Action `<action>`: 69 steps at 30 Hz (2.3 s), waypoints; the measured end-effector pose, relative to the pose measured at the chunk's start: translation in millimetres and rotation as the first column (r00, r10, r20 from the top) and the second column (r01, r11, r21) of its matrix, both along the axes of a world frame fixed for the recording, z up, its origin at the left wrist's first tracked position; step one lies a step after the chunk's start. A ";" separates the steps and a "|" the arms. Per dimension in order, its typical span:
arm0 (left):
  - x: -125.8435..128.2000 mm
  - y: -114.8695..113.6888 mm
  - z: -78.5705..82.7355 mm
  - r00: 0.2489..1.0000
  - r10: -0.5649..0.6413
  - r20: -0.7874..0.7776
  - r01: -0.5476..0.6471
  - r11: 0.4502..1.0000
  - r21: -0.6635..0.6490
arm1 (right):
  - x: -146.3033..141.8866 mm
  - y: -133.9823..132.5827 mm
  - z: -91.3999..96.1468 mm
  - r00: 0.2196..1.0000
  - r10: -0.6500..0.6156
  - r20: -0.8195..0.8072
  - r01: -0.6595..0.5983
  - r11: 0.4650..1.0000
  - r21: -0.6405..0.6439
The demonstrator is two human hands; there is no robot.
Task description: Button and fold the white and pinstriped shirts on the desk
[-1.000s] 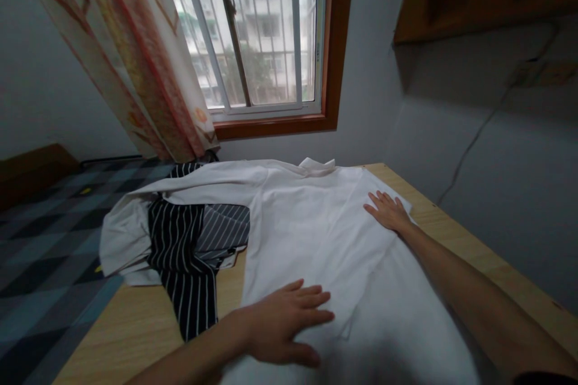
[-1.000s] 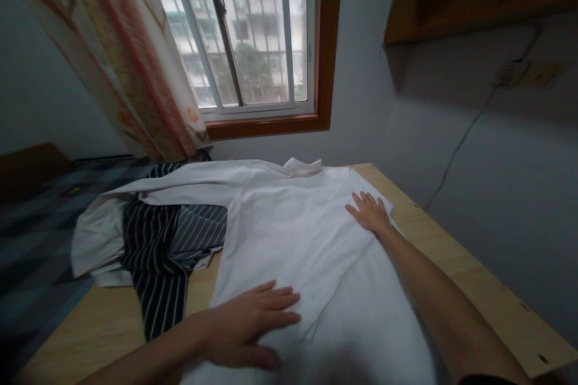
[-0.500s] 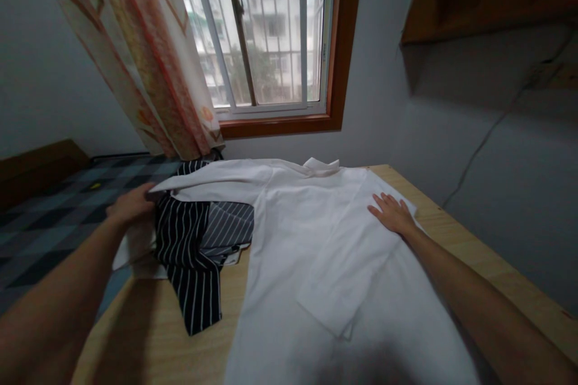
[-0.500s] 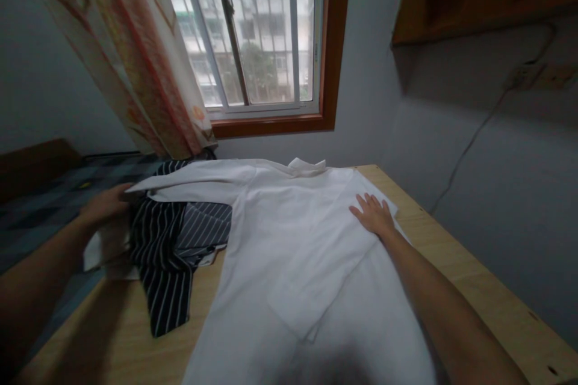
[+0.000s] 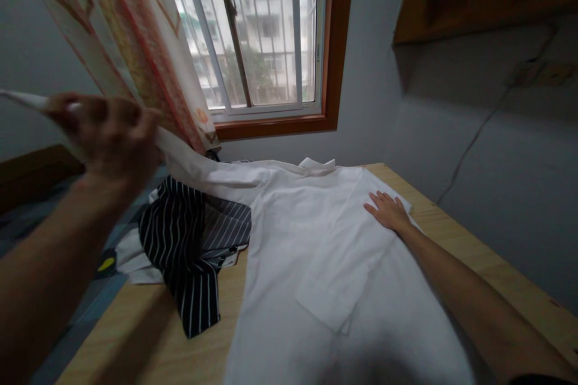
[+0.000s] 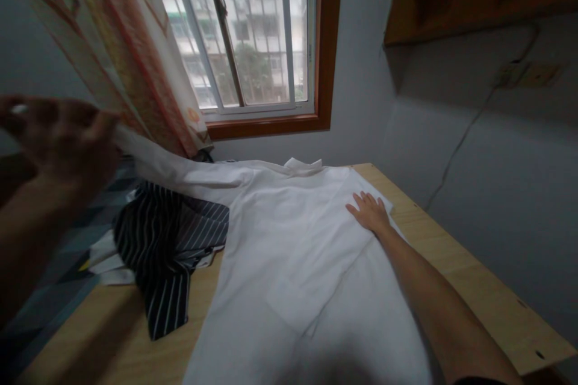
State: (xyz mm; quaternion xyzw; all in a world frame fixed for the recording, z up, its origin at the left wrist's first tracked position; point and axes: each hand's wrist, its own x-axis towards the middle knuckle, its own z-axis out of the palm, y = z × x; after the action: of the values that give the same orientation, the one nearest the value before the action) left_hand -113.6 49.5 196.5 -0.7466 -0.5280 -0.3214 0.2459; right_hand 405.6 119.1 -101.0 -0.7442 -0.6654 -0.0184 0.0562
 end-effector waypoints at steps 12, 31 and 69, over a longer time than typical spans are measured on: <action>106.3 -50.8 -181.3 0.504 -0.647 -0.572 0.615 0.734 -0.288 | -50.8 -71.4 23.5 0.748 0.421 -0.514 -0.376 0.906 0.194; 65.0 86.6 -173.4 0.948 0.067 -0.311 -0.095 0.993 -0.074 | -28.6 -176.9 124.9 0.878 0.477 -0.039 -0.229 0.489 0.842; 110.4 181.6 -147.3 0.847 0.464 0.259 -0.252 0.780 -0.573 | -36.0 -175.7 68.5 0.347 0.102 -0.932 0.110 0.983 0.148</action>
State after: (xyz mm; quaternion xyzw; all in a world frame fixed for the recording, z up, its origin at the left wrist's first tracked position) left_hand -3.2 231.1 49.1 -0.5893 -0.7668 -0.2539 -0.0157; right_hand 369.7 -56.6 -32.6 -0.6139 -0.5068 0.3483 0.4950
